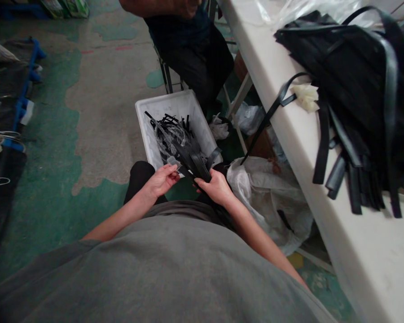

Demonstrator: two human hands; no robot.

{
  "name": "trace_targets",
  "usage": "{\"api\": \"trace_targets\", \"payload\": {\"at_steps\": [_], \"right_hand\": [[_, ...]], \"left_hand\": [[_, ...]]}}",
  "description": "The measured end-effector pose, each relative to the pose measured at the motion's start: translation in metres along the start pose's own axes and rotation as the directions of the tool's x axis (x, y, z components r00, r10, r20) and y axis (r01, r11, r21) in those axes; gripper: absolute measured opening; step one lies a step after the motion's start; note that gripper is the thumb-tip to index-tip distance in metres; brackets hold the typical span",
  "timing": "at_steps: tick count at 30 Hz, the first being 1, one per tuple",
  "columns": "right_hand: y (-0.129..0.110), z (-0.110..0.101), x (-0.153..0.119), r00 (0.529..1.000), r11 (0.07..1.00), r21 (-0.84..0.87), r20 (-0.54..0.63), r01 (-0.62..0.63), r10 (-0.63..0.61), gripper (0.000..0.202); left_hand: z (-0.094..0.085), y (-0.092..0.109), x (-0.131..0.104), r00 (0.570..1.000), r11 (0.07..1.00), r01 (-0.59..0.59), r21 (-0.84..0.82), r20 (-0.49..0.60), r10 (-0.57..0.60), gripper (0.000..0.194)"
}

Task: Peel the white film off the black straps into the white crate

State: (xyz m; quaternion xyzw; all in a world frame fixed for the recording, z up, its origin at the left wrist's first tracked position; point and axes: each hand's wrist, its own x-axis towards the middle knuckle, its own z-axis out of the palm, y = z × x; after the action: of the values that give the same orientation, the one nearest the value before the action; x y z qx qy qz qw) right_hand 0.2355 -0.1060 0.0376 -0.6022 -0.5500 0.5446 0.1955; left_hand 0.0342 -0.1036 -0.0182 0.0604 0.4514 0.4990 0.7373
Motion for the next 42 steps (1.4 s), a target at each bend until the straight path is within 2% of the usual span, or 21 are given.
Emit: {"api": "trace_targets", "payload": {"at_steps": [4, 8, 10, 13, 15, 18, 22, 25, 28, 30, 32, 34, 36, 39, 42], "right_hand": [[0.007, 0.012, 0.013, 0.996, 0.996, 0.051, -0.066, 0.068, -0.065, 0.02], [0.008, 0.024, 0.031, 0.975, 0.99, -0.011, -0.176, 0.137, -0.137, 0.023], [0.007, 0.024, 0.031, 0.981, 0.992, 0.018, -0.15, 0.128, -0.124, 0.023], [0.007, 0.019, 0.024, 0.997, 0.986, 0.149, -0.023, 0.075, -0.073, 0.023], [0.008, 0.015, 0.02, 0.999, 0.979, 0.2, 0.007, 0.048, -0.05, 0.022], [0.008, 0.015, 0.02, 0.999, 0.975, 0.222, -0.031, 0.024, -0.017, 0.023], [0.006, 0.021, 0.027, 0.996, 0.971, 0.237, -0.089, 0.03, -0.009, 0.029], [0.003, 0.024, 0.029, 0.994, 0.967, 0.251, -0.11, 0.046, -0.019, 0.03], [0.002, 0.022, 0.021, 0.997, 0.954, 0.296, -0.07, 0.044, -0.025, 0.033], [0.003, 0.016, 0.01, 1.0, 0.948, 0.317, -0.009, 0.011, -0.008, 0.036], [0.007, 0.007, -0.004, 0.999, 0.954, 0.298, 0.032, -0.04, 0.032, 0.037], [0.016, -0.005, -0.018, 0.997, 0.97, 0.231, 0.026, -0.076, 0.072, 0.035], [0.031, -0.019, -0.03, 0.996, 0.985, 0.146, -0.002, -0.092, 0.094, 0.032], [0.059, -0.037, -0.043, 0.991, 0.988, 0.081, -0.02, -0.128, 0.13, 0.029], [0.08, -0.047, -0.046, 0.982, 0.98, 0.064, -0.018, -0.189, 0.19, 0.029]], "left_hand": [[0.009, -0.012, -0.003, 0.998, 0.998, 0.026, 0.052, 0.048, -0.028, 0.025], [0.018, -0.026, -0.006, 0.992, 0.992, 0.0, 0.128, 0.122, -0.015, 0.024], [0.019, -0.024, -0.006, 0.992, 0.989, -0.032, 0.141, 0.127, 0.014, 0.024], [0.017, -0.013, -0.006, 0.994, 0.988, -0.066, 0.136, 0.091, 0.053, 0.025], [0.016, -0.008, -0.005, 0.995, 0.989, -0.074, 0.13, 0.08, 0.063, 0.025], [0.018, -0.007, -0.005, 0.994, 0.989, -0.065, 0.136, 0.094, 0.052, 0.025], [0.022, -0.015, -0.008, 0.992, 0.987, -0.059, 0.149, 0.12, 0.041, 0.026], [0.024, -0.02, -0.013, 0.986, 0.979, -0.082, 0.185, 0.158, 0.052, 0.034], [0.024, -0.017, -0.013, 0.975, 0.984, -0.085, 0.155, 0.216, 0.05, 0.045], [0.021, -0.005, -0.006, 0.978, 0.997, -0.063, 0.048, 0.204, 0.052, 0.038], [0.015, 0.016, 0.009, 0.988, 0.993, -0.065, -0.096, 0.131, 0.078, 0.024], [0.005, 0.047, 0.029, 0.992, 0.969, -0.124, -0.215, 0.012, 0.129, 0.02], [-0.008, 0.084, 0.048, 0.971, 0.928, -0.227, -0.297, -0.139, 0.193, 0.022], [-0.027, 0.14, 0.063, 0.888, 0.836, -0.424, -0.347, -0.342, 0.308, 0.018], [-0.036, 0.178, 0.059, 0.779, 0.756, -0.597, -0.267, -0.419, 0.467, 0.01]]}}
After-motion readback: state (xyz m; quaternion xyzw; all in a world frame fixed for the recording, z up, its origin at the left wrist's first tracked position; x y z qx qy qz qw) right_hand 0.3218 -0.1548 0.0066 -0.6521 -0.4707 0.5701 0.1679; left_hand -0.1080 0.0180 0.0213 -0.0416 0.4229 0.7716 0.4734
